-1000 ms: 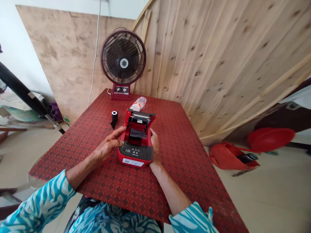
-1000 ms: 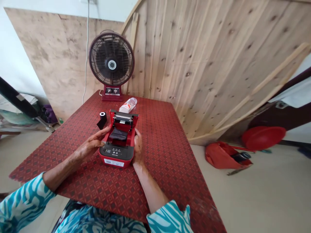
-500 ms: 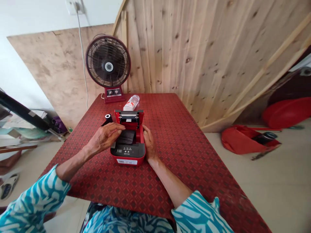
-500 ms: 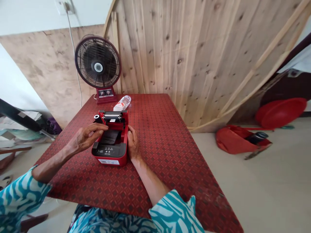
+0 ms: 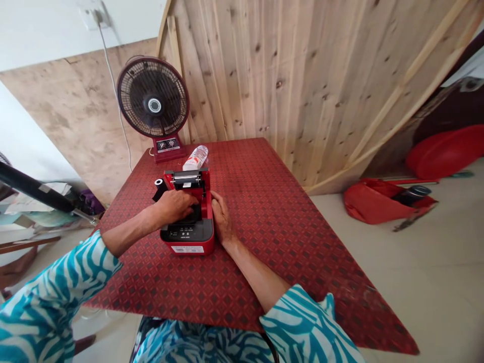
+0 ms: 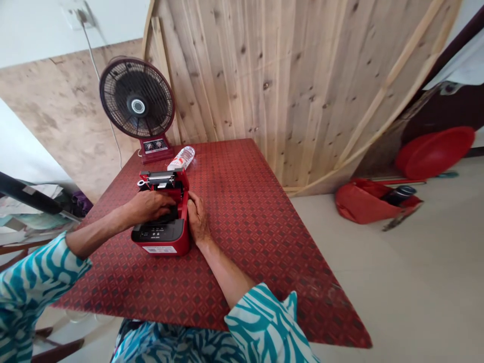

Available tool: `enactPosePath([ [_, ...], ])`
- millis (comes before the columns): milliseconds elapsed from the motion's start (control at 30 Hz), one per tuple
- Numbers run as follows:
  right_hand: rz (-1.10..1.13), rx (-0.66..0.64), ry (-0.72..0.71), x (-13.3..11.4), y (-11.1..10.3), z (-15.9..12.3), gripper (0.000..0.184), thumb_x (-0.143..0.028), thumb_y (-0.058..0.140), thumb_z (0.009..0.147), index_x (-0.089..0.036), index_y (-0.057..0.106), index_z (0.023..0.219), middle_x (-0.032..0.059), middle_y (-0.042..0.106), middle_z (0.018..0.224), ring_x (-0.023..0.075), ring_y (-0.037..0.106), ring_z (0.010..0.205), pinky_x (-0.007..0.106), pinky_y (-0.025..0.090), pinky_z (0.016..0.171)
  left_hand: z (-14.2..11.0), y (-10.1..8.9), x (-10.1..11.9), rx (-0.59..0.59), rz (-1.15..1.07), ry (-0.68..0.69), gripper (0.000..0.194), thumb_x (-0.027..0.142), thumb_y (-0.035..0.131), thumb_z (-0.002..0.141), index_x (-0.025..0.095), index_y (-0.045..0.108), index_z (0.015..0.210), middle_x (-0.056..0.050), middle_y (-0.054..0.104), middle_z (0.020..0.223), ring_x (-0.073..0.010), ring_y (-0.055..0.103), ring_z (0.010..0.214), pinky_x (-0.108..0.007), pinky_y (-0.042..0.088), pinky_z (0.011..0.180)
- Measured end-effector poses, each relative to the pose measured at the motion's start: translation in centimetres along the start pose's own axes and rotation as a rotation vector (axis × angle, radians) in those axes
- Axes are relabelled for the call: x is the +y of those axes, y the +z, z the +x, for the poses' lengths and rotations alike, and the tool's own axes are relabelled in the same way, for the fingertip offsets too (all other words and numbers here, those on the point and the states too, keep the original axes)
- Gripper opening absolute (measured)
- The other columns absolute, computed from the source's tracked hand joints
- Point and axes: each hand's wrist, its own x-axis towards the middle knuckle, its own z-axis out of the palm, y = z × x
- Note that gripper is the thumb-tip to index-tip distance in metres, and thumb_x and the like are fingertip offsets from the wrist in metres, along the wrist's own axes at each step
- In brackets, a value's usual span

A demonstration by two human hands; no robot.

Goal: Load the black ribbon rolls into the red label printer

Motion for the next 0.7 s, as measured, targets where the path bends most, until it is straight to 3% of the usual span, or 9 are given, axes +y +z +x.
enactPosePath([
  [133,-0.009,0.002,0.000,0.0,0.0,0.0,0.038,-0.045,0.042,0.090,-0.026,0.059,0.119,0.0043,0.061,0.126,0.0199,0.052,0.120,0.041,0.036,0.108,0.6,-0.2,0.5,-0.032,0.143,0.055,0.026,0.014,0.060,0.075,0.021,0.068,0.099,-0.011,0.067,0.110,-0.0300,0.061,0.105,-0.037,0.048,0.084],
  [300,-0.031,0.008,-0.009,0.1,-0.1,0.1,0.039,-0.045,0.041,0.089,-0.025,0.059,0.118,0.0054,0.061,0.125,0.0205,0.053,0.119,0.041,0.037,0.107,0.6,-0.1,0.8,-0.102,0.136,0.051,0.023,0.021,0.051,0.085,0.019,0.064,0.103,-0.013,0.068,0.102,-0.0304,0.064,0.096,-0.036,0.049,0.075],
  [400,-0.042,0.014,-0.010,0.2,-0.1,0.1,0.039,-0.046,0.041,0.089,-0.026,0.059,0.118,0.0049,0.062,0.124,0.0204,0.053,0.119,0.041,0.037,0.106,0.8,0.2,0.4,-0.093,0.112,0.038,0.029,0.022,0.060,0.079,0.019,0.062,0.108,-0.013,0.068,0.106,-0.0310,0.064,0.099,-0.035,0.049,0.074],
  [567,-0.057,0.011,0.011,0.0,-0.2,0.0,0.040,-0.048,0.041,0.089,-0.025,0.059,0.117,0.0055,0.062,0.123,0.0204,0.053,0.118,0.041,0.038,0.106,1.3,0.3,-0.3,-0.136,0.000,0.044,0.019,0.024,0.065,0.071,0.022,0.068,0.090,-0.009,0.071,0.095,-0.0299,0.066,0.092,-0.034,0.048,0.075],
  [700,-0.054,0.002,0.020,-0.3,-0.3,-0.1,0.041,-0.048,0.041,0.089,-0.025,0.059,0.117,0.0060,0.061,0.124,0.0208,0.053,0.118,0.041,0.037,0.107,1.0,0.0,-0.1,-0.080,0.000,-0.015,0.028,0.024,0.063,0.071,0.019,0.067,0.098,-0.012,0.071,0.094,-0.0327,0.066,0.091,-0.037,0.048,0.075],
])
